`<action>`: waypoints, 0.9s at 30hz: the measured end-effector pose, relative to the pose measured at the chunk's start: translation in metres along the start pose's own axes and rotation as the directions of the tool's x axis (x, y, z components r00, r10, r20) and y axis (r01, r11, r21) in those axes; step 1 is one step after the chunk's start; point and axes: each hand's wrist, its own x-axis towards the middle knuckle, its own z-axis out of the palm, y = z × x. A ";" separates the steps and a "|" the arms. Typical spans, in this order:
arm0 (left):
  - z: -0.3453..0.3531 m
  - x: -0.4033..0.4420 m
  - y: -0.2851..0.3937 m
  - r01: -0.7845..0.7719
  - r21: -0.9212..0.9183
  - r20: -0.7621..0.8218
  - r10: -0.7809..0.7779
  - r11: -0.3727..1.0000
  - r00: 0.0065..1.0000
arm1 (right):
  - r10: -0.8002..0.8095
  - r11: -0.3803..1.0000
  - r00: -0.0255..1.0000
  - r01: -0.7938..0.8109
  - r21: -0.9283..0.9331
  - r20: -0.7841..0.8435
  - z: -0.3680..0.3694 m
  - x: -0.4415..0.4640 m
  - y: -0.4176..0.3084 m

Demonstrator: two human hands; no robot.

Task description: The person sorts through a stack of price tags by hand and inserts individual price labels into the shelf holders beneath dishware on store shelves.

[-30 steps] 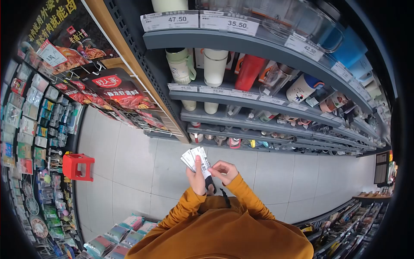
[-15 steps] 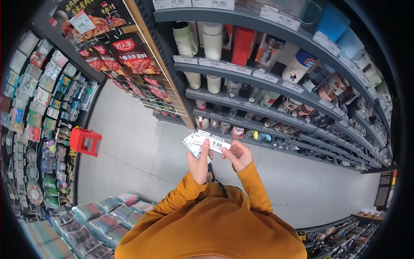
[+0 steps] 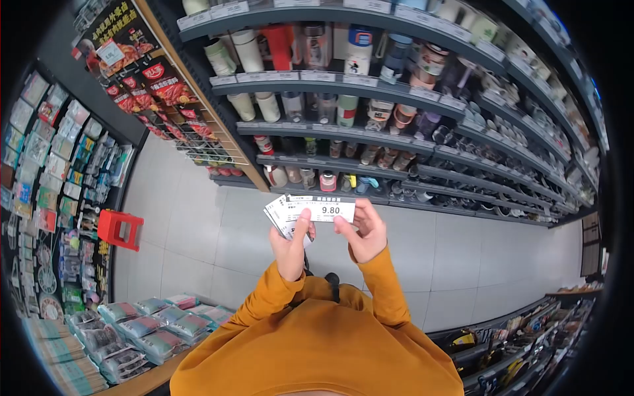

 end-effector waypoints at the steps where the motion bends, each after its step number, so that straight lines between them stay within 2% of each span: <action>1: 0.006 -0.008 0.001 0.001 0.031 0.030 -0.002 1.000 1.000 | -0.005 1.000 1.000 0.006 -0.015 0.021 -0.003 -0.007 -0.007; 2: 0.010 -0.015 0.002 0.000 0.063 0.059 -0.004 0.998 0.998 | 0.006 1.000 0.999 -0.005 -0.025 0.033 -0.007 -0.014 -0.013; 6: 0.023 -0.035 0.006 0.035 0.008 0.130 -0.036 0.999 0.991 | 0.019 0.999 1.000 -0.019 0.044 0.002 -0.014 -0.034 -0.031; 11: 0.017 -0.048 0.013 0.035 -0.066 0.088 -0.030 0.997 0.996 | -0.011 0.990 1.000 0.009 0.143 0.011 -0.010 -0.042 -0.028; 14: 0.010 -0.054 0.022 0.018 -0.091 0.043 -0.014 0.996 0.999 | -0.007 0.985 0.998 -0.005 0.171 0.069 -0.004 -0.042 -0.026; 20: -0.002 -0.063 0.029 -0.047 -0.078 -0.011 0.046 0.996 0.999 | 0.005 0.984 0.987 -0.033 0.174 0.159 0.007 -0.041 -0.025; 27: -0.004 -0.069 0.030 -0.058 -0.116 -0.009 0.058 0.992 0.998 | 0.019 0.980 0.986 -0.051 0.191 0.166 0.010 -0.045 -0.025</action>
